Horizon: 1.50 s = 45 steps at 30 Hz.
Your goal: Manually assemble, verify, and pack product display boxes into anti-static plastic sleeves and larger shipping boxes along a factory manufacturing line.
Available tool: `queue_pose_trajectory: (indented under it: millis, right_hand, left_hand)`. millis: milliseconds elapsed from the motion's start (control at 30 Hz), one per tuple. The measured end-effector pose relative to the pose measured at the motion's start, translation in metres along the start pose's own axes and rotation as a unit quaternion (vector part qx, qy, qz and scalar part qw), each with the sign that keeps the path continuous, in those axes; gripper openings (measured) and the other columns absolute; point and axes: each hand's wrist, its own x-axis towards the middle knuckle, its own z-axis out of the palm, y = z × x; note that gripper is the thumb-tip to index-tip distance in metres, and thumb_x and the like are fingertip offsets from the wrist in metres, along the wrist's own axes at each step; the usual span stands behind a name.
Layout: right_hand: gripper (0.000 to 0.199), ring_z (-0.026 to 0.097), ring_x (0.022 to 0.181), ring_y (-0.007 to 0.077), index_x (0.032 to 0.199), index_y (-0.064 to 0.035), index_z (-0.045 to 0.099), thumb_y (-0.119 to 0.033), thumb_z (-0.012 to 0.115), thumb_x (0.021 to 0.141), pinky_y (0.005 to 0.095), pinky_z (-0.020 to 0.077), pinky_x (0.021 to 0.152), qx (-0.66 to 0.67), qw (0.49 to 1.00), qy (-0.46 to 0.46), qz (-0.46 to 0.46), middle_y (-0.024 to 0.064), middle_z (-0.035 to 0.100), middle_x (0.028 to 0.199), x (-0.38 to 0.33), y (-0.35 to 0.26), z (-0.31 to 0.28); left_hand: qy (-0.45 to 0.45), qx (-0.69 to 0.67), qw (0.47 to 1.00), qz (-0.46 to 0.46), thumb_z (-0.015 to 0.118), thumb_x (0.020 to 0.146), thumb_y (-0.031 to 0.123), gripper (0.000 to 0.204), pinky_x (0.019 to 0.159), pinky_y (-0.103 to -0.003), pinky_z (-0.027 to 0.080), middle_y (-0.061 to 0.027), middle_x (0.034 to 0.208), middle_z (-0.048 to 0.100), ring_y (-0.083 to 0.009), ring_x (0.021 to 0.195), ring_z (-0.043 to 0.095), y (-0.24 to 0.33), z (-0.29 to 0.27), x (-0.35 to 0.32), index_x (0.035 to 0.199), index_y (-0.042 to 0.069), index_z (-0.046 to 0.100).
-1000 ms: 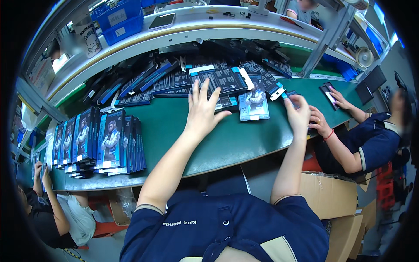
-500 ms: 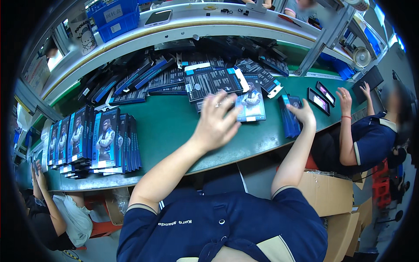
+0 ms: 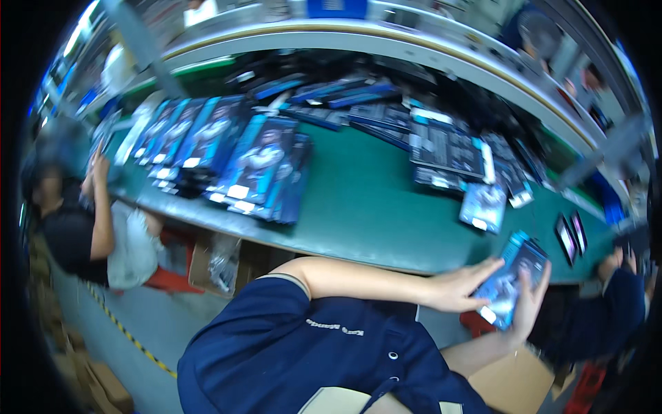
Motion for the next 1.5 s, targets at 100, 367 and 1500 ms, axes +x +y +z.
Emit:
queue_pose_trajectory:
  millis: [100,367,1500]
  right_hand:
    - [0.062,0.056,0.117,0.0269,0.15,0.0004,0.027,-0.009,0.05,0.094,0.0384,0.0455,0.1,0.205,0.975,-0.065,-0.05,0.0198,0.05,0.135,-0.012,-0.055,0.051]
    - [0.06,0.06,0.11,0.0218,0.146,-0.0015,0.033,-0.014,0.059,0.093,0.0359,0.0503,0.094,0.268,0.889,-0.34,0.15,0.0159,0.056,0.128,-0.009,-0.079,0.247]
    - [0.043,0.049,0.12,0.0367,0.125,-0.0004,0.055,-0.017,0.066,0.087,0.0432,0.0406,0.104,-0.202,0.771,-0.456,-0.396,0.0187,0.056,0.124,0.002,0.009,0.287]
  left_hand:
    - [0.022,0.017,0.998,0.058,0.067,0.092,0.027,0.084,0.117,-0.044,0.025,-0.0321,0.157,0.015,-0.0428,0.147,0.018,0.037,-0.039,-0.014,0.156,0.008,0.015]
    - [0.468,-0.021,0.88,-0.074,0.042,0.103,0.026,0.04,0.092,-0.03,0.045,-0.0157,0.109,0.067,-0.0185,0.102,0.062,0.06,-0.14,-0.151,0.127,-0.004,0.054]
    - [0.519,0.436,0.688,-0.259,0.07,0.086,0.025,0.042,0.099,-0.038,0.047,-0.0224,0.125,0.063,-0.0341,0.119,0.06,0.031,-0.291,-0.226,0.118,-0.002,0.063]
